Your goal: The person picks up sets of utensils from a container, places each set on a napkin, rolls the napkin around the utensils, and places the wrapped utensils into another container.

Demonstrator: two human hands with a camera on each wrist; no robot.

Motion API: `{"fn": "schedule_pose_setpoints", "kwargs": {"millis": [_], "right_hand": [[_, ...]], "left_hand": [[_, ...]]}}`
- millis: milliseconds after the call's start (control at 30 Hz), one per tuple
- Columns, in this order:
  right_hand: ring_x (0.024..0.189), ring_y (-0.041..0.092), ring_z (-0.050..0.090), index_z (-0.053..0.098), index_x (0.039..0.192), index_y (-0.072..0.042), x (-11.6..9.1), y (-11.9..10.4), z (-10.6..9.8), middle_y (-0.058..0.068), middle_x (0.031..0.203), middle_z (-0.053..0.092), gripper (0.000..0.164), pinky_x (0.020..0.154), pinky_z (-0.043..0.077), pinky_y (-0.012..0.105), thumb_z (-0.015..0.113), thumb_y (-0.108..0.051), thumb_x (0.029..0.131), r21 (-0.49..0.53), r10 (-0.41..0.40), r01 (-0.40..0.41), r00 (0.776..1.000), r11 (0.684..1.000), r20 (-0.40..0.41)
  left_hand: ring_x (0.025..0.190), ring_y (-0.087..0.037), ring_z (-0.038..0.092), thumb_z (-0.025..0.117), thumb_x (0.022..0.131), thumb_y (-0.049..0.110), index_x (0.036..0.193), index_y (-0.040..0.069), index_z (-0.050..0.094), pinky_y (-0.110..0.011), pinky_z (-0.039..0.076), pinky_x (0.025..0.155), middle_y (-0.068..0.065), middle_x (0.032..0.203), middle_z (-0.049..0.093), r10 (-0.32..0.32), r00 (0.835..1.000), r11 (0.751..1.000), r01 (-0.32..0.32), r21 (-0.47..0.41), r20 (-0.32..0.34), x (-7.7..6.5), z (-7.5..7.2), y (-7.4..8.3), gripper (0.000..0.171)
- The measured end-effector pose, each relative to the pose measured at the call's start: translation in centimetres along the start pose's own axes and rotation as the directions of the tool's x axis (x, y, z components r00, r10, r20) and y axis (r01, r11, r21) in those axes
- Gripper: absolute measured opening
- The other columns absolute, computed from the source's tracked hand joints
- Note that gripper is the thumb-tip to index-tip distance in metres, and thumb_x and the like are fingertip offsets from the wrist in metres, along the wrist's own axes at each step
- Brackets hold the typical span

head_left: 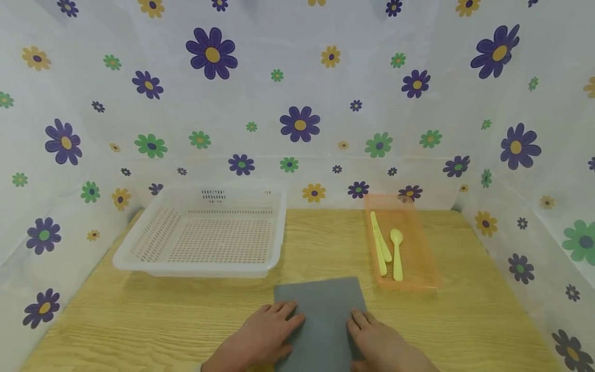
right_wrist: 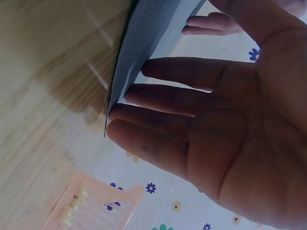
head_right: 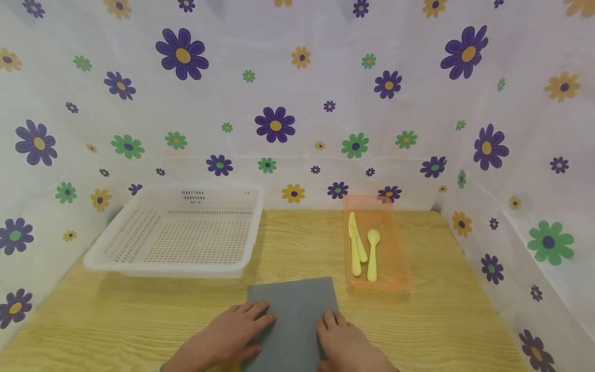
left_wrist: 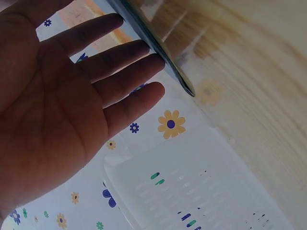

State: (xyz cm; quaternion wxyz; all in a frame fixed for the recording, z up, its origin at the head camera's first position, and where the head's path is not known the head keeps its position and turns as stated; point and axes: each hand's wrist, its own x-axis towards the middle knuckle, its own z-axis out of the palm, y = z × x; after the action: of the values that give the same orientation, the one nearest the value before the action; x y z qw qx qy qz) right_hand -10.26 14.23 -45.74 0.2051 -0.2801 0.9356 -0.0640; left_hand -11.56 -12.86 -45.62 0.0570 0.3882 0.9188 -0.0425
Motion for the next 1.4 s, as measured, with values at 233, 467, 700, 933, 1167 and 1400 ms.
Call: {"fn": "schedule_pose_setpoints", "kwargs": {"millis": [233, 467, 700, 933, 1167, 1400], "right_hand": [[0.136, 0.043, 0.042, 0.049, 0.14, 0.005, -0.1, 0.7, -0.3, 0.024, 0.147, 0.045, 0.078, 0.104, 0.042, 0.051, 0.081, -0.035, 0.081, 0.057, -0.046, 0.048, 0.998, 0.997, -0.039], [0.136, 0.041, 0.043, 0.053, 0.138, 0.003, 0.0, 1.1, -0.5, 0.021, 0.147, 0.047, 0.076, 0.104, 0.043, 0.051, 0.084, -0.03, 0.077, 0.067, -0.053, 0.059, 0.995, 0.996, -0.079], [0.141, 0.039, 0.036, 0.048, 0.144, 0.0, 0.1, 1.6, -0.8, 0.018, 0.153, 0.04, 0.075, 0.107, 0.04, 0.047, 0.079, -0.027, 0.081, 0.124, -0.088, 0.095, 0.995, 0.988, -0.056], [0.144, 0.039, 0.031, 0.044, 0.147, -0.001, 0.2, 2.2, -0.9, 0.018, 0.157, 0.034, 0.075, 0.11, 0.038, 0.045, 0.076, -0.026, 0.083, 0.167, -0.119, 0.125, 0.992, 0.978, -0.045], [0.141, 0.041, 0.036, 0.047, 0.143, 0.003, 0.4, 2.3, -0.9, 0.022, 0.153, 0.039, 0.075, 0.11, 0.037, 0.049, 0.076, -0.036, 0.086, 0.149, -0.153, 0.164, 0.985, 0.975, -0.083], [0.136, 0.039, 0.043, 0.053, 0.138, 0.004, 0.9, 1.9, -1.0, 0.023, 0.149, 0.044, 0.077, 0.108, 0.039, 0.05, 0.083, -0.037, 0.08, 0.065, -0.137, 0.146, 0.982, 0.987, -0.129]], "left_hand": [[0.124, -0.03, 0.052, 0.075, 0.087, 0.039, 0.133, 0.018, 0.055, -0.042, 0.05, 0.091, -0.014, 0.138, 0.052, -0.028, 1.0, 0.998, 0.029, -0.047, 0.012, -0.2, -0.2, -0.2, 0.055], [0.129, -0.032, 0.049, 0.075, 0.087, 0.04, 0.137, 0.017, 0.052, -0.045, 0.048, 0.094, -0.015, 0.143, 0.048, -0.067, 0.995, 0.992, 0.075, -0.106, 0.074, -0.2, -0.4, -0.5, 0.059], [0.132, -0.033, 0.047, 0.075, 0.087, 0.041, 0.14, 0.018, 0.05, -0.047, 0.048, 0.095, -0.016, 0.146, 0.046, -0.071, 0.994, 0.989, 0.081, -0.124, 0.084, -0.2, -0.3, -0.7, 0.062], [0.134, -0.034, 0.045, 0.073, 0.088, 0.041, 0.144, 0.018, 0.048, -0.049, 0.046, 0.097, -0.017, 0.149, 0.044, -0.078, 0.99, 0.982, 0.097, -0.165, 0.118, -0.1, -0.1, -0.9, 0.065], [0.135, -0.034, 0.044, 0.073, 0.088, 0.041, 0.145, 0.018, 0.049, -0.05, 0.045, 0.099, -0.018, 0.15, 0.044, -0.093, 0.987, 0.98, 0.113, -0.161, 0.13, 0.0, -0.2, -0.8, 0.066], [0.135, -0.035, 0.044, 0.071, 0.089, 0.043, 0.145, 0.018, 0.048, -0.05, 0.045, 0.099, -0.018, 0.15, 0.043, -0.105, 0.985, 0.98, 0.126, -0.155, 0.14, -0.1, -0.3, -0.6, 0.066]]}}
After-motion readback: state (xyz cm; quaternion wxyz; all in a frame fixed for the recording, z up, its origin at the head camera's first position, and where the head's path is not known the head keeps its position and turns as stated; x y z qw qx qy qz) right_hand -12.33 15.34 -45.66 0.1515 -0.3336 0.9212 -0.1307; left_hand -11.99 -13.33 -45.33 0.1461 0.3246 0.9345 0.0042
